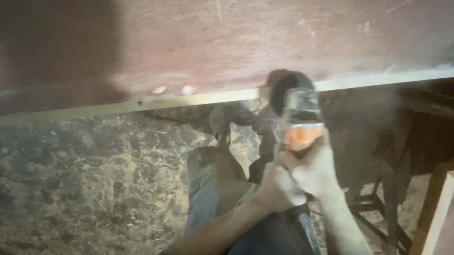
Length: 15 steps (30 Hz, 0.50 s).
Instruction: The person uses an angle grinder to sand the edge of a large wooden board. They move the tool along the length of the board's edge, generating dust as they work.
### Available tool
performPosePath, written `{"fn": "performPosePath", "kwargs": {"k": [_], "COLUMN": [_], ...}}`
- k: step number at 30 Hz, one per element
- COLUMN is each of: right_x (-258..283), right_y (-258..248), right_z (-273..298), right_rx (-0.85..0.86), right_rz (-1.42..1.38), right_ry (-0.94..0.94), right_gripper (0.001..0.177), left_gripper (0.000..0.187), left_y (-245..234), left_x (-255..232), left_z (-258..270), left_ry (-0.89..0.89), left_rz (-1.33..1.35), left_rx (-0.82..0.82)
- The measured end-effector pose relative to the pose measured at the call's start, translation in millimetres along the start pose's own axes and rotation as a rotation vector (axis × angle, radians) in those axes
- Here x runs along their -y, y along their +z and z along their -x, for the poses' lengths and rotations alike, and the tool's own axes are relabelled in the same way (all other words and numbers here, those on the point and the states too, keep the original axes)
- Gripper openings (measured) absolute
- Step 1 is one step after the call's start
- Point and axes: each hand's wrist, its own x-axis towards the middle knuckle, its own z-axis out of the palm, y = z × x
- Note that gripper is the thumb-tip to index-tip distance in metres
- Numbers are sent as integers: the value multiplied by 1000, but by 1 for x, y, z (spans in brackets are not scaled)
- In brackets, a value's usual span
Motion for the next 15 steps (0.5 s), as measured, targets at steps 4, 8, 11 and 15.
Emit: {"fn": "performPosePath", "kwargs": {"k": [4, 8, 11, 15], "right_x": [-19, -14, -3, -1], "right_y": [0, 37, 46, 18], "right_z": [0, -1, 1, -3], "right_rx": [-65, 28, 100, 109], "right_rz": [-158, 216, 230, 171], "right_ry": [-40, -102, 122, 93], "right_gripper": [57, 64, 78, 71], "left_gripper": [40, 41, 43, 44], "left_y": [-9, -38, -42, -8], "left_x": [5, 2, -3, -8], "left_z": [-7, 8, 20, 4], "left_ry": [109, 34, -47, -53], "left_rz": [72, 108, 237, 258], "left_rx": [50, -93, -234, -164]}}
